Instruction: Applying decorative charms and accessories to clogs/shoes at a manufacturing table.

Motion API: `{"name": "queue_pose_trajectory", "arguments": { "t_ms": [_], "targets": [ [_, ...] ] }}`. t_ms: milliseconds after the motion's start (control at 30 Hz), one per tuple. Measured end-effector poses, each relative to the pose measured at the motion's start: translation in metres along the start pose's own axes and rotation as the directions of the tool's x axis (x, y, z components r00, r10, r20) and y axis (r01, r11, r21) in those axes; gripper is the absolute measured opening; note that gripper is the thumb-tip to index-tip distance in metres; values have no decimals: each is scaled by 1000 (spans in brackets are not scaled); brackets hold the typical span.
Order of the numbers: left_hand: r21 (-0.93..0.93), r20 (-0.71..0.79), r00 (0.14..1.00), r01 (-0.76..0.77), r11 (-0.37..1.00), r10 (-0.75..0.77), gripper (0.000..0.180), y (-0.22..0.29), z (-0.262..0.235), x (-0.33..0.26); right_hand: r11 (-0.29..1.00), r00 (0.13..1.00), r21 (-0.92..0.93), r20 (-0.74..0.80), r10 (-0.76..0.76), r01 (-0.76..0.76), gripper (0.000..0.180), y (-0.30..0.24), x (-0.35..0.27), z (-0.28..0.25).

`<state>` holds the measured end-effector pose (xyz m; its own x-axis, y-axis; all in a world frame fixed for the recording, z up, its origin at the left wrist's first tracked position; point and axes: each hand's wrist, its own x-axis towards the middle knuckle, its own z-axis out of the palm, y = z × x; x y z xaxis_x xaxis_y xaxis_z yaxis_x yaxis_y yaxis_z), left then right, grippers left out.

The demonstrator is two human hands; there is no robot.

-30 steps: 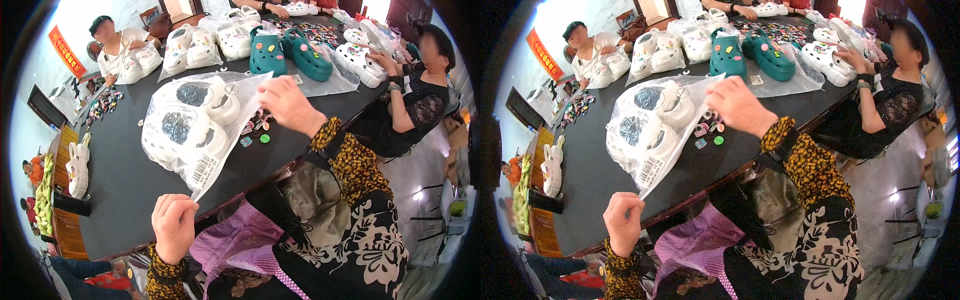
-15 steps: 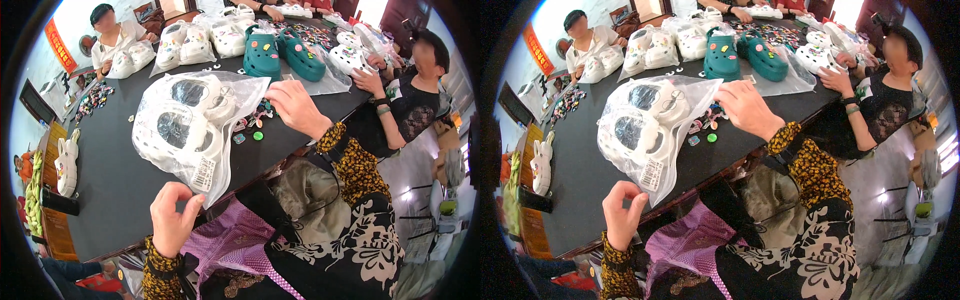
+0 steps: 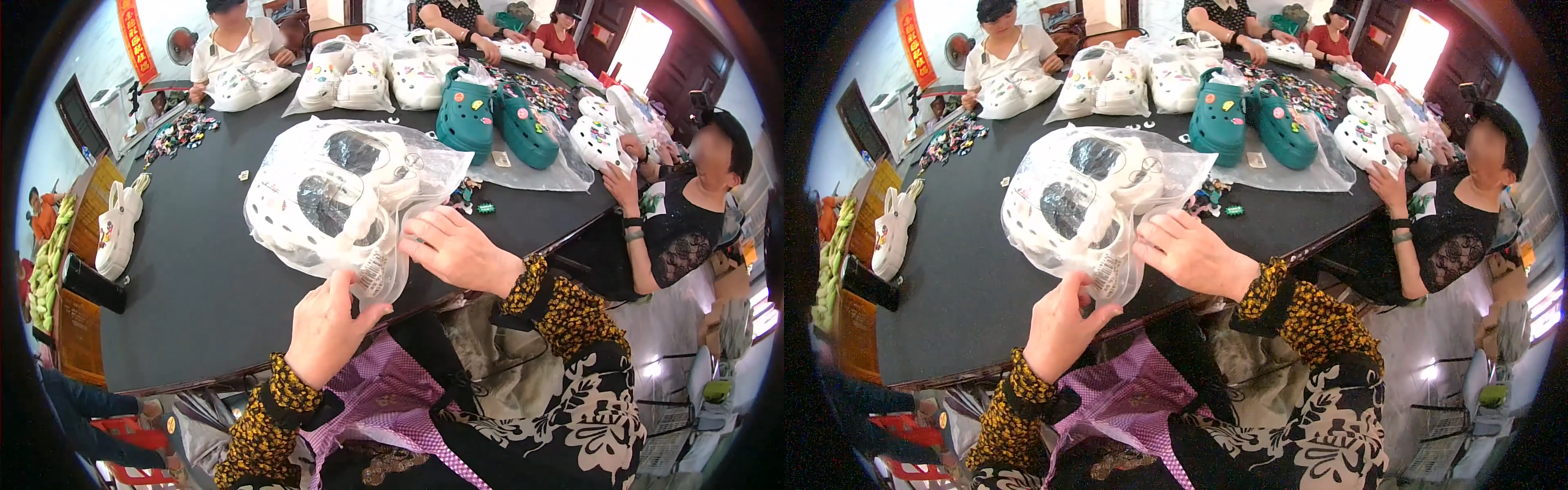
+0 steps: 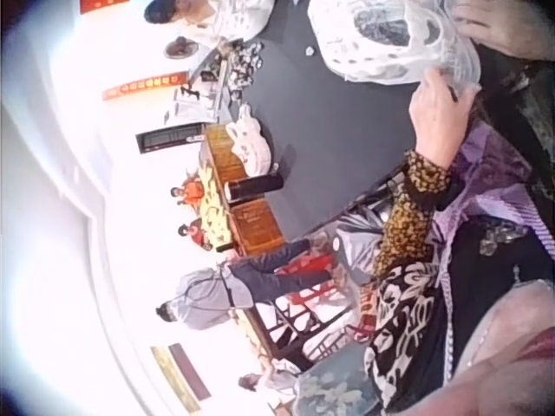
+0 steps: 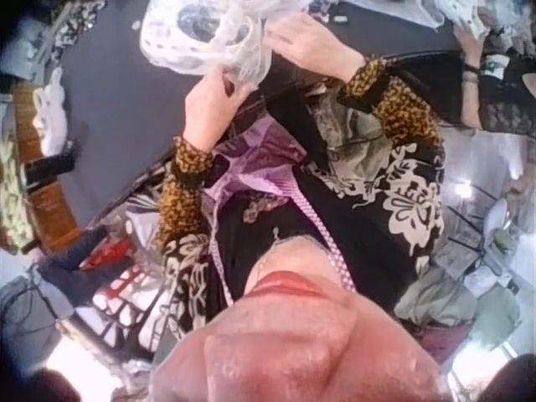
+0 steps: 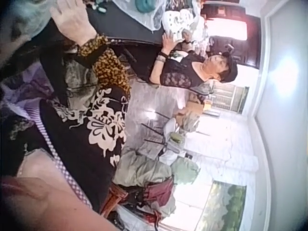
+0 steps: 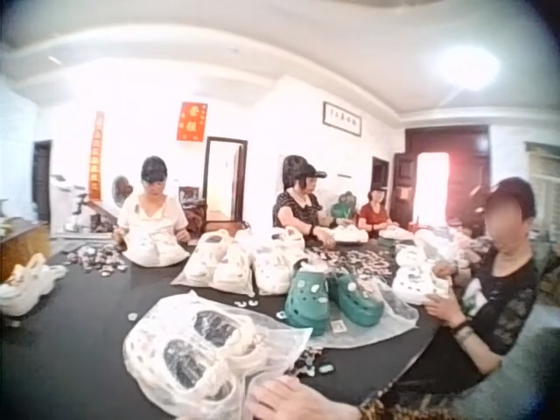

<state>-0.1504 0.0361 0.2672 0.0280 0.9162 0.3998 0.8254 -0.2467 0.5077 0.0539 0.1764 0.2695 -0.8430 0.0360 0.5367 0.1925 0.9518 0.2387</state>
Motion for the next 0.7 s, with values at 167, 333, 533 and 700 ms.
{"name": "queue_pose_trajectory", "arguments": {
  "t_ms": [167, 333, 533, 700],
  "targets": [
    [105, -35, 999, -33, 994, 36, 43, -10, 6, 4, 998, 997, -45, 61, -46, 48, 16, 2, 4, 7],
    [160, -5, 999, -39, 986, 40, 28, -19, 13, 7, 990, 993, 106, 65, -100, 93, 17, -5, 1, 1],
    [211, 10, 999, -54, 976, 53, 15, -27, 19, 16, 972, 974, 234, 213, -74, 22, 20, -7, -8, 3],
    [-127, -179, 983, -61, 990, 37, 10, -21, 5, 17, 918, 917, 371, 398, -23, -138, 16, 0, -18, 14]
  ]
}}
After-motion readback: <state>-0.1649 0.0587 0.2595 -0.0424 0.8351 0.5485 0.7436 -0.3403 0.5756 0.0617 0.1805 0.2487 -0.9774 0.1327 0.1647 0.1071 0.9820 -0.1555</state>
